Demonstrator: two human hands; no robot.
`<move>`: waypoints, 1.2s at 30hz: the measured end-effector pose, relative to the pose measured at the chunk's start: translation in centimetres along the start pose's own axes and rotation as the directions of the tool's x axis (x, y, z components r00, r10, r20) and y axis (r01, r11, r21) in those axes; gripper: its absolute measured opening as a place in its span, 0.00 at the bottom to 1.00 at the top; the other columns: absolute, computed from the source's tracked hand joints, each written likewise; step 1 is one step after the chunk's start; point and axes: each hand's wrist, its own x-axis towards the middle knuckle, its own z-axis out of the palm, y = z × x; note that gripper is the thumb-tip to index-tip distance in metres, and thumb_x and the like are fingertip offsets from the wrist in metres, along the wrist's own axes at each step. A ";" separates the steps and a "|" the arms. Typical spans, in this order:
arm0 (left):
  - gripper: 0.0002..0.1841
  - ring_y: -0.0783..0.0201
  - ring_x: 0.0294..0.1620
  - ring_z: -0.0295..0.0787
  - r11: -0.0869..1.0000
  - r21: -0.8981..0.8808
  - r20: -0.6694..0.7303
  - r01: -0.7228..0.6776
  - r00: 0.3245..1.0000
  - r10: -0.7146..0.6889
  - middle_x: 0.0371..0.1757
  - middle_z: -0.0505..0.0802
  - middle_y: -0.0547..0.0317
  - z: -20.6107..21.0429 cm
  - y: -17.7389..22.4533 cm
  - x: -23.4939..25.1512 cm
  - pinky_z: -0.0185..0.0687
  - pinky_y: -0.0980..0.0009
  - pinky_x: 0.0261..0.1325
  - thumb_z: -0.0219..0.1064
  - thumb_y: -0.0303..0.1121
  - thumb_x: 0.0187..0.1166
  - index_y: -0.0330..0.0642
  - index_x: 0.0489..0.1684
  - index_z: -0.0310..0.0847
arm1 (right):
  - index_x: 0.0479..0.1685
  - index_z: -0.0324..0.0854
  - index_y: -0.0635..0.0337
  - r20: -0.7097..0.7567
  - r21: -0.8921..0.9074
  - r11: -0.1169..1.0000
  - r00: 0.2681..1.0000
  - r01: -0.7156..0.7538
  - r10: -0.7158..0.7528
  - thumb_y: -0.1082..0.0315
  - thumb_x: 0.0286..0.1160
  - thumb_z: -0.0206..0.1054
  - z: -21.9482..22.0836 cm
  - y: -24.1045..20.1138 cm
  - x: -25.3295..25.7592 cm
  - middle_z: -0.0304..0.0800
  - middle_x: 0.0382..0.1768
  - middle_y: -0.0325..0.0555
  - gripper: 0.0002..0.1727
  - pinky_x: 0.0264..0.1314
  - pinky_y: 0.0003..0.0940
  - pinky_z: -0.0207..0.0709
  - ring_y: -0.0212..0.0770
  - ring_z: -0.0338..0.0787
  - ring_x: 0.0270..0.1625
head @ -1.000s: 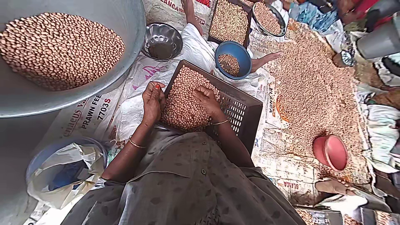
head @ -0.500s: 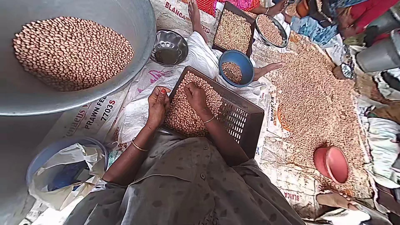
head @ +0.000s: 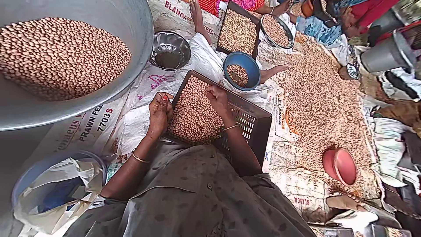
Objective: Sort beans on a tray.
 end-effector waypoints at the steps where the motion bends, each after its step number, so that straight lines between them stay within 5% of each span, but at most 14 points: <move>1: 0.14 0.80 0.08 0.56 1.000 0.007 0.001 -0.004 1.000 0.004 0.13 0.68 0.74 -0.1 0.0 0.0 0.52 0.85 0.12 0.43 0.38 0.95 0.54 0.47 0.77 | 0.57 0.88 0.65 -0.002 -0.094 0.996 1.000 0.000 0.000 0.67 0.83 0.65 0.6 -0.1 -0.3 0.95 0.43 0.57 0.14 0.52 0.53 0.84 0.51 0.94 0.44; 6: 0.14 0.80 0.09 0.58 0.999 0.022 0.007 -0.024 1.000 0.024 0.14 0.70 0.75 -0.2 -0.1 0.2 0.55 0.86 0.13 0.44 0.38 0.95 0.53 0.47 0.77 | 0.50 0.89 0.67 -0.084 -0.222 0.974 0.995 0.032 -0.052 0.63 0.85 0.64 1.6 0.1 -0.9 0.94 0.36 0.61 0.15 0.46 0.62 0.83 0.61 0.94 0.40; 9: 0.14 0.80 0.10 0.60 0.999 -0.027 -0.005 -0.039 0.999 0.039 0.14 0.71 0.75 -0.2 -0.3 0.6 0.58 0.85 0.15 0.44 0.35 0.95 0.51 0.47 0.77 | 0.44 0.86 0.66 -0.222 0.221 0.973 0.975 0.064 -0.014 0.69 0.84 0.64 0.4 0.6 -0.3 0.86 0.27 0.42 0.09 0.34 0.27 0.77 0.31 0.81 0.27; 11: 0.14 0.81 0.11 0.62 0.997 -0.058 -0.010 -0.047 0.999 0.046 0.15 0.73 0.76 -0.3 -0.5 0.9 0.60 0.85 0.16 0.43 0.34 0.94 0.50 0.47 0.77 | 0.38 0.81 0.58 -0.284 0.760 0.650 0.912 0.025 0.297 0.68 0.91 0.55 -1.3 -0.5 1.8 0.71 0.15 0.30 0.12 0.14 0.16 0.60 0.21 0.64 0.12; 13: 0.14 0.80 0.11 0.63 0.996 -0.084 -0.022 -0.043 0.999 0.041 0.15 0.73 0.76 -0.3 -0.6 1.0 0.60 0.85 0.16 0.42 0.33 0.94 0.49 0.47 0.77 | 0.44 0.79 0.53 -0.139 0.943 0.330 0.867 -0.031 0.478 0.59 0.97 0.45 -3.5 -1.8 2.9 0.62 0.11 0.24 0.18 0.07 0.15 0.50 0.20 0.56 0.07; 14: 0.14 0.80 0.11 0.63 0.995 -0.094 -0.025 -0.039 0.999 0.037 0.15 0.73 0.76 -0.3 -0.6 1.1 0.60 0.85 0.16 0.42 0.32 0.94 0.49 0.47 0.77 | 0.46 0.80 0.54 -0.094 0.947 0.312 0.870 -0.072 0.485 0.58 0.97 0.43 -3.6 -2.4 2.8 0.62 0.11 0.24 0.19 0.07 0.15 0.49 0.21 0.55 0.07; 17: 0.14 0.80 0.11 0.62 0.993 -0.111 -0.034 -0.030 0.999 0.027 0.14 0.73 0.76 -0.2 -0.5 1.3 0.59 0.85 0.15 0.43 0.33 0.94 0.49 0.47 0.77 | 0.48 0.82 0.57 0.069 0.779 0.592 0.966 -0.208 0.249 0.63 0.96 0.45 -1.7 -5.4 0.1 0.59 0.11 0.25 0.18 0.09 0.14 0.49 0.20 0.54 0.08; 20: 0.14 0.80 0.11 0.62 0.994 -0.108 -0.042 -0.029 0.999 0.024 0.14 0.73 0.76 -0.2 -0.5 1.0 0.59 0.85 0.16 0.43 0.32 0.94 0.49 0.47 0.77 | 0.47 0.81 0.60 0.238 0.295 0.955 0.970 -0.016 -0.057 0.67 0.92 0.54 0.4 -8.2 -3.4 0.70 0.20 0.43 0.11 0.19 0.26 0.62 0.34 0.66 0.17; 23: 0.14 0.81 0.11 0.63 0.994 -0.106 -0.040 -0.030 0.999 0.026 0.15 0.74 0.77 -0.1 -0.2 1.1 0.59 0.85 0.16 0.43 0.32 0.93 0.49 0.46 0.77 | 0.50 0.84 0.67 0.305 -0.190 0.948 0.933 0.255 -0.190 0.67 0.82 0.68 2.4 -9.0 -3.8 0.86 0.26 0.57 0.10 0.33 0.53 0.80 0.56 0.88 0.28; 25: 0.14 0.81 0.11 0.63 0.993 -0.114 -0.042 -0.034 0.999 0.029 0.15 0.74 0.77 -0.1 -0.3 1.2 0.59 0.86 0.16 0.43 0.31 0.93 0.49 0.46 0.78 | 0.46 0.83 0.67 0.273 -0.302 0.904 0.936 0.304 -0.224 0.64 0.83 0.67 3.7 -8.2 -3.6 0.87 0.26 0.58 0.11 0.33 0.57 0.81 0.60 0.91 0.31; 27: 0.14 0.81 0.11 0.63 0.992 -0.121 -0.046 -0.032 0.999 0.026 0.15 0.74 0.77 -0.1 -0.4 1.1 0.59 0.86 0.15 0.43 0.32 0.93 0.49 0.46 0.78 | 0.43 0.84 0.65 0.215 -0.242 0.924 0.945 0.295 -0.245 0.66 0.83 0.66 4.0 -7.4 -3.9 0.87 0.26 0.56 0.10 0.30 0.53 0.81 0.57 0.91 0.29; 30: 0.14 0.80 0.11 0.62 0.990 -0.139 -0.040 -0.023 0.999 0.018 0.15 0.73 0.76 -0.1 -0.5 1.1 0.58 0.85 0.15 0.44 0.32 0.94 0.49 0.46 0.78 | 0.45 0.84 0.59 0.183 0.220 0.975 0.981 0.019 -0.061 0.65 0.87 0.64 2.4 -6.1 -4.5 0.80 0.24 0.46 0.08 0.22 0.31 0.71 0.37 0.74 0.20; 33: 0.15 0.80 0.10 0.61 0.990 -0.141 -0.041 -0.014 0.999 0.009 0.14 0.71 0.75 -0.1 -0.3 1.1 0.57 0.85 0.15 0.42 0.33 0.94 0.48 0.46 0.77 | 0.36 0.79 0.49 0.211 0.798 0.551 0.970 -0.243 0.123 0.61 0.89 0.55 1.9 -6.4 -3.1 0.57 0.09 0.29 0.12 0.07 0.15 0.43 0.22 0.50 0.06; 36: 0.15 0.80 0.10 0.61 0.992 -0.129 -0.040 -0.012 0.999 0.007 0.14 0.72 0.75 -0.1 -0.3 1.1 0.58 0.85 0.15 0.42 0.32 0.94 0.48 0.46 0.77 | 0.38 0.78 0.50 0.202 0.762 0.609 0.975 -0.218 0.096 0.60 0.91 0.50 2.4 -6.3 -1.6 0.71 0.17 0.30 0.15 0.09 0.13 0.49 0.20 0.56 0.09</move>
